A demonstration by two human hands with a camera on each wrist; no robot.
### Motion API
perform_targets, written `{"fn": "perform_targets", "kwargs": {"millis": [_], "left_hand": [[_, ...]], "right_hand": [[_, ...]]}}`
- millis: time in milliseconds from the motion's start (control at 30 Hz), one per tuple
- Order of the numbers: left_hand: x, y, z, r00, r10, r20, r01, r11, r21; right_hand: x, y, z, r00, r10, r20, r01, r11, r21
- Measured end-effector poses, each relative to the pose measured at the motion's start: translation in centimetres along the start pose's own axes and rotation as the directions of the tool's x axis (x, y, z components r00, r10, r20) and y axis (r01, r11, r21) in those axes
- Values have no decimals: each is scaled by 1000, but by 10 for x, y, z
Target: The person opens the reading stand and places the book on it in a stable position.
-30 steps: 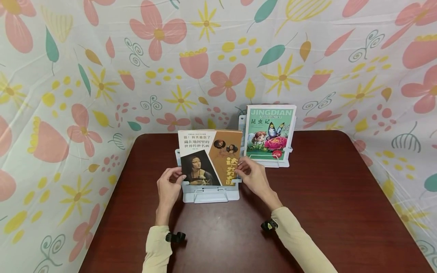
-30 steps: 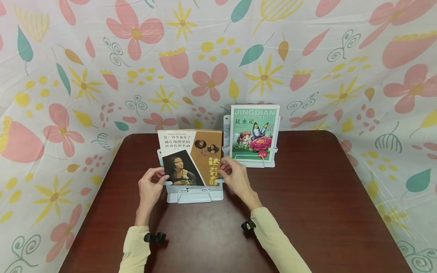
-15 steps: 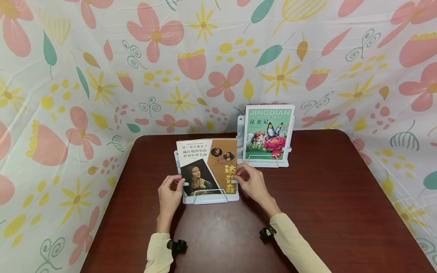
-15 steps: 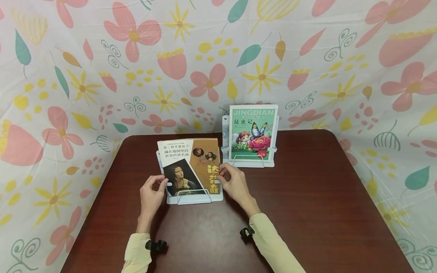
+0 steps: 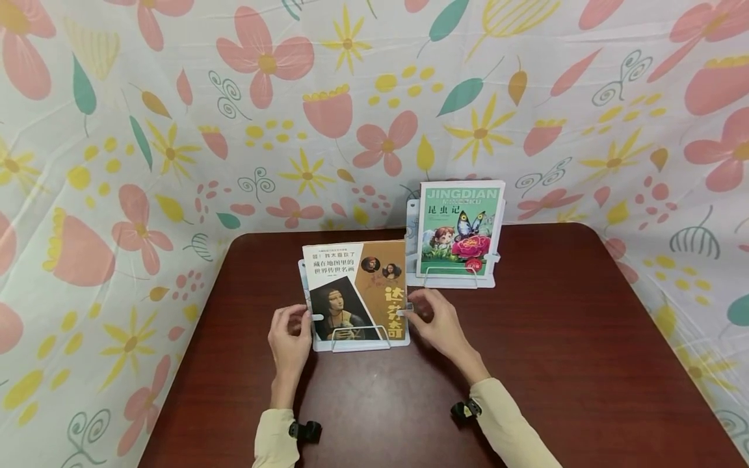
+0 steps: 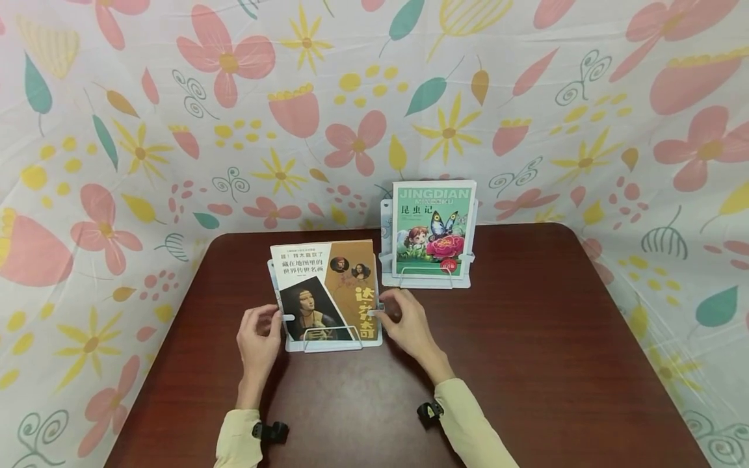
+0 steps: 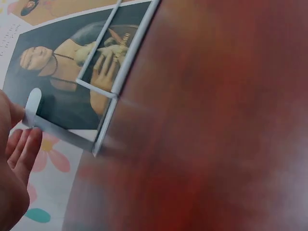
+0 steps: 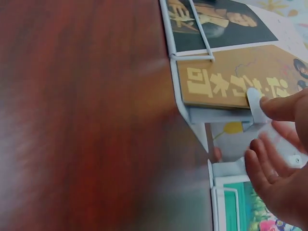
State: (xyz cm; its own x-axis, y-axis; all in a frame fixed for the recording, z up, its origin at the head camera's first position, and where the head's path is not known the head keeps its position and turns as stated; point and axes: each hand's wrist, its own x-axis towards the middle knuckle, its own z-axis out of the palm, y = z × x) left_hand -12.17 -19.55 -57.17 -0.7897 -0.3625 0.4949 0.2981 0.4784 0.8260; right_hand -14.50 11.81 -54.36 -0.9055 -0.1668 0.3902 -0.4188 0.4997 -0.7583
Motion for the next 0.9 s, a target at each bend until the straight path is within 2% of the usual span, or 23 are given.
{"fn": "perform_targets", "kwargs": {"millis": [67, 167, 267, 433, 500, 567, 767, 900], "left_hand": [[-5, 0, -4, 996, -80, 29, 79, 997, 24], [-10, 2, -9, 973, -204, 103, 191, 974, 121], [-12, 4, -12, 951, -269, 150, 235, 948, 213], [-9, 14, -15, 940, -296, 170, 226, 912, 342], [-8, 18, -16, 931, -301, 207, 204, 898, 390], [-7, 23, -18, 913, -314, 260, 183, 886, 427], [-7, 34, -24, 848, -353, 395, 151, 876, 459], [-6, 35, -25, 824, -364, 435, 150, 879, 453]], "right_hand": [[-8, 2, -2, 999, 40, 25, -40, 999, 4], [-20, 3, -5, 991, 90, 97, -92, 996, 16], [-28, 0, -6, 972, 118, 204, -114, 993, -29], [-35, -9, -3, 912, 130, 388, -55, 978, -199], [-37, -12, -2, 889, 141, 435, -39, 971, -234], [-39, -14, -2, 874, 154, 462, -36, 967, -254], [-43, -17, -2, 861, 142, 488, 30, 945, -327], [-45, -18, -1, 853, 155, 498, 68, 914, -401]]}}
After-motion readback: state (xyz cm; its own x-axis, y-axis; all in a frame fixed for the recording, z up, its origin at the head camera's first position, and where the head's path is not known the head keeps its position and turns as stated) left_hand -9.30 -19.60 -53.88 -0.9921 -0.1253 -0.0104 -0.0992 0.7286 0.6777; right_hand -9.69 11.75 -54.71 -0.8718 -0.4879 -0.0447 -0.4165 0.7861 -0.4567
